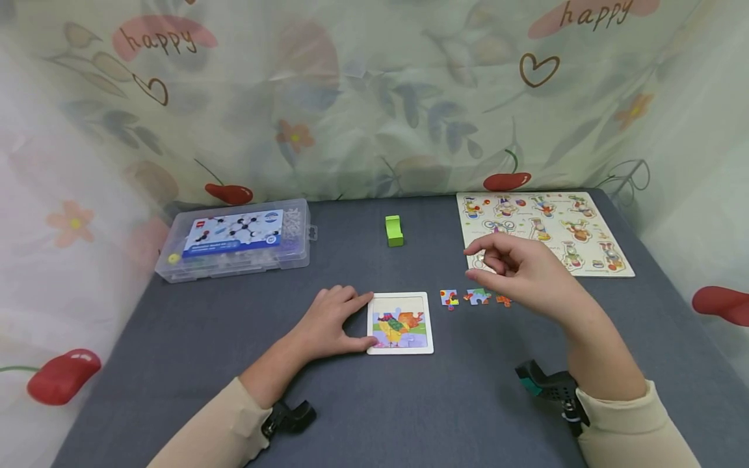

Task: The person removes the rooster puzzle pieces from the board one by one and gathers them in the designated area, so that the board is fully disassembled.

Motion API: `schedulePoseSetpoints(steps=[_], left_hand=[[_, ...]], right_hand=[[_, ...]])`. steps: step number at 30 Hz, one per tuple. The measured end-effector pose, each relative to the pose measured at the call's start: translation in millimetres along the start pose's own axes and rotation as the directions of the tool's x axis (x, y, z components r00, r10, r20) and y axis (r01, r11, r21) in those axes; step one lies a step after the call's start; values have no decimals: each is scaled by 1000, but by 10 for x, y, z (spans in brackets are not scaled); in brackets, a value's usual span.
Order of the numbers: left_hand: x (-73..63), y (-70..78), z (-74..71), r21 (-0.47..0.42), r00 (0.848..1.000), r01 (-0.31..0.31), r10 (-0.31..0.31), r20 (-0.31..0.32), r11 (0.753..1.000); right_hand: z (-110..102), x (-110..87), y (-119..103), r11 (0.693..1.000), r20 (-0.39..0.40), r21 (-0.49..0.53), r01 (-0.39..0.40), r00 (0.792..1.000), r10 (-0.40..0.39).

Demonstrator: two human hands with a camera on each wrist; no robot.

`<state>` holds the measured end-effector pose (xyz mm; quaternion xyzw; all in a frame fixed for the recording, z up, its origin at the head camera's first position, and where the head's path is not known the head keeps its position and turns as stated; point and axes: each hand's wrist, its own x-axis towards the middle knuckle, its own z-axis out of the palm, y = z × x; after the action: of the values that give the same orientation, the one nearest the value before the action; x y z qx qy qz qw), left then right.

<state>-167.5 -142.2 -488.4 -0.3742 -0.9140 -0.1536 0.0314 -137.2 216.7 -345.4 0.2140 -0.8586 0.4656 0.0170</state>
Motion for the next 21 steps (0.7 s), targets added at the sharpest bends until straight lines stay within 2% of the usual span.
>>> schedulePoseSetpoints(steps=[6,21], left_hand=[[9,8,-6,-4,1000,2,-2,7,1000],[7,-8,21,6,1000,7,-7,-2,1000]], right_hand=[[180,-1,-106,999,15,29,20,1000,-21],[746,69,-171,999,119,28,-22,993,19]])
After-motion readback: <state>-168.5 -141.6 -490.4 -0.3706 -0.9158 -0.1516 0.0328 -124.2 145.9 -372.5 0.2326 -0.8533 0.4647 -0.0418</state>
